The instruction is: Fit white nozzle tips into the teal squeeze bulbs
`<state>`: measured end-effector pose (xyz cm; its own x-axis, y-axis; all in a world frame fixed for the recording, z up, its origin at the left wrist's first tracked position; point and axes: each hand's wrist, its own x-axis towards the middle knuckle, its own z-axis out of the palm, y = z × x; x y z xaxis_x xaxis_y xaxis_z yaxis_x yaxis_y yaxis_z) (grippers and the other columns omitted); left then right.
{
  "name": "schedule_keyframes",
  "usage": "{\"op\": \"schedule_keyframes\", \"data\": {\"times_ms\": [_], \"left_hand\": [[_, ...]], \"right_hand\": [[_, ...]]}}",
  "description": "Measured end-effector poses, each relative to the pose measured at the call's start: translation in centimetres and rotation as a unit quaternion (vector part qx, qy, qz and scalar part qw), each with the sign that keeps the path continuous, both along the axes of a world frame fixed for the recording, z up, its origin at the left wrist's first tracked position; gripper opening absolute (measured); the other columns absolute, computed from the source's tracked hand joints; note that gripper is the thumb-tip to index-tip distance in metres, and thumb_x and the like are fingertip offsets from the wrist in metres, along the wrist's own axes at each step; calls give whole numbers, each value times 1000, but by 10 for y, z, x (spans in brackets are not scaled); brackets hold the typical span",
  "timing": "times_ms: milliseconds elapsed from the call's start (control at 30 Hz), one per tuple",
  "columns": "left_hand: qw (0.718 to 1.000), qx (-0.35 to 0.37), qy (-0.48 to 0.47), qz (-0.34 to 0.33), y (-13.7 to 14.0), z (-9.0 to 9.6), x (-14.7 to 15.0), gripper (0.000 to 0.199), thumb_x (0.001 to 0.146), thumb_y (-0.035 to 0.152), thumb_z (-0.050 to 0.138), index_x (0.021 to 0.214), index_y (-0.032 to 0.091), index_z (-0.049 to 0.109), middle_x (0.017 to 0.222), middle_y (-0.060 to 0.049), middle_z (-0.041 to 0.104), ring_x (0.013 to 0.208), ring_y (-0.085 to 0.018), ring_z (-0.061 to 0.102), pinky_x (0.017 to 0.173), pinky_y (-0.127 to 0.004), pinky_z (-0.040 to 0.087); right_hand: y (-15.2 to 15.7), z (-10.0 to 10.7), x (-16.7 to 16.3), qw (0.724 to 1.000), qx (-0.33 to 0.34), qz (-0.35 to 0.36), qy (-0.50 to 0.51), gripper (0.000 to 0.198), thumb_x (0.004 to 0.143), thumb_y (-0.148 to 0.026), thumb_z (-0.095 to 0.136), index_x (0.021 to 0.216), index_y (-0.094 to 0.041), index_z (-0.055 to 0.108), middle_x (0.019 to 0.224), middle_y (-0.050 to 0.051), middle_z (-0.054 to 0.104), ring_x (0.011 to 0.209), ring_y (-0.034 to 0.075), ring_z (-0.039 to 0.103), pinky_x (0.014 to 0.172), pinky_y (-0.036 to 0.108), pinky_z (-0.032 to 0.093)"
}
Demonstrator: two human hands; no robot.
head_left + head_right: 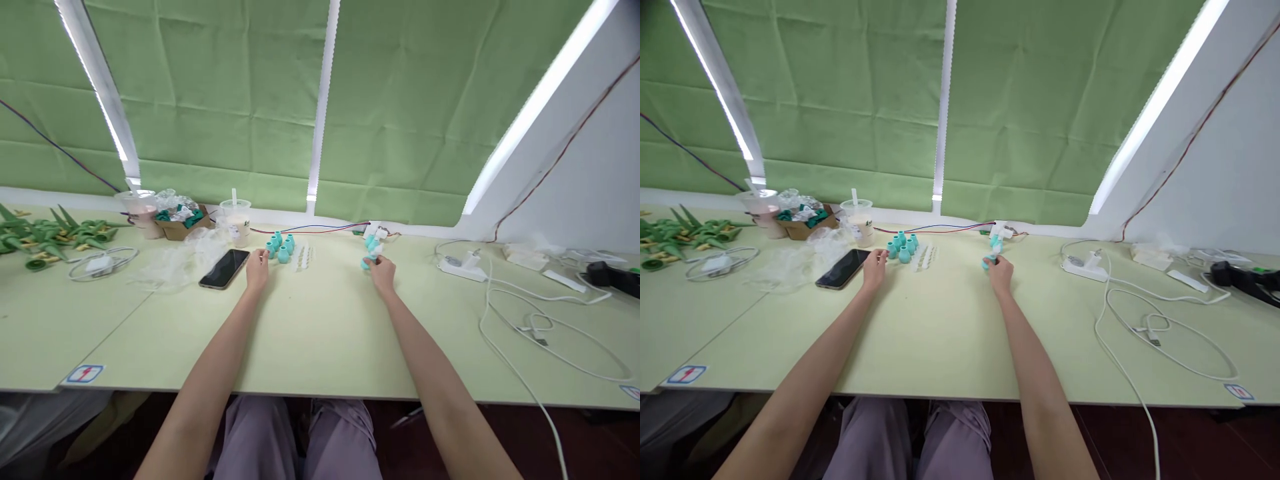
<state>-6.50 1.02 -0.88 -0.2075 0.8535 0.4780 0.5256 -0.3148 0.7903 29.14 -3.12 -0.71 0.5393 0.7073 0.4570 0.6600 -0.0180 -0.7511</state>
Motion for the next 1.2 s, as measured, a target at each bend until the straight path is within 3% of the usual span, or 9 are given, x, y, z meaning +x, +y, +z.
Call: {"op": "schedule_keyframes", "data": {"times_ms": [67,233,567,833,1067,1200], "left_hand": [[1000,-1,20,-4,-1,0,2,30,86,36,35,88,18,59,93,-7,64,79,-18,57,75,-30,43],[998,0,63,-23,1,-2,3,32,86,38,33,86,18,59,90,-8,64,82,-19,57,77,-30,41],[996,-21,80,-22,5,-3,3,34,86,34,33,82,17,62,89,-8,66,84,-20,58,76,-30,41],[997,-29,57,-32,7,-6,4,32,86,32,35,80,17,63,88,-6,67,82,-19,58,77,-30,42],[997,-35,50,-42,8,-8,5,34,86,35,36,81,17,64,86,-6,67,80,-19,59,72,-28,42],[997,-33,53,-49,8,-8,4,33,86,35,36,80,17,63,86,-6,67,80,-18,59,72,-28,42]], "right_hand": [[8,4,16,998,-12,-62,-3,23,68,-38,60,72,-15,64,72,8,66,68,21,56,67,30,39],[27,8,42,992,-68,-101,21,29,70,-42,61,82,-16,65,83,10,67,79,23,58,70,29,41],[62,-7,38,979,-135,-153,-1,33,76,-39,61,99,-16,62,103,16,64,98,27,57,79,34,41],[67,-21,42,986,-75,-146,-26,32,72,-37,62,97,-17,63,101,14,65,92,25,58,78,33,40],[64,-21,42,989,-54,-134,26,49,66,-40,65,111,-23,52,111,8,61,101,25,54,81,33,40],[59,-20,36,984,-24,-174,28,60,63,-43,67,116,-21,47,119,11,54,107,29,50,84,37,40]]}}
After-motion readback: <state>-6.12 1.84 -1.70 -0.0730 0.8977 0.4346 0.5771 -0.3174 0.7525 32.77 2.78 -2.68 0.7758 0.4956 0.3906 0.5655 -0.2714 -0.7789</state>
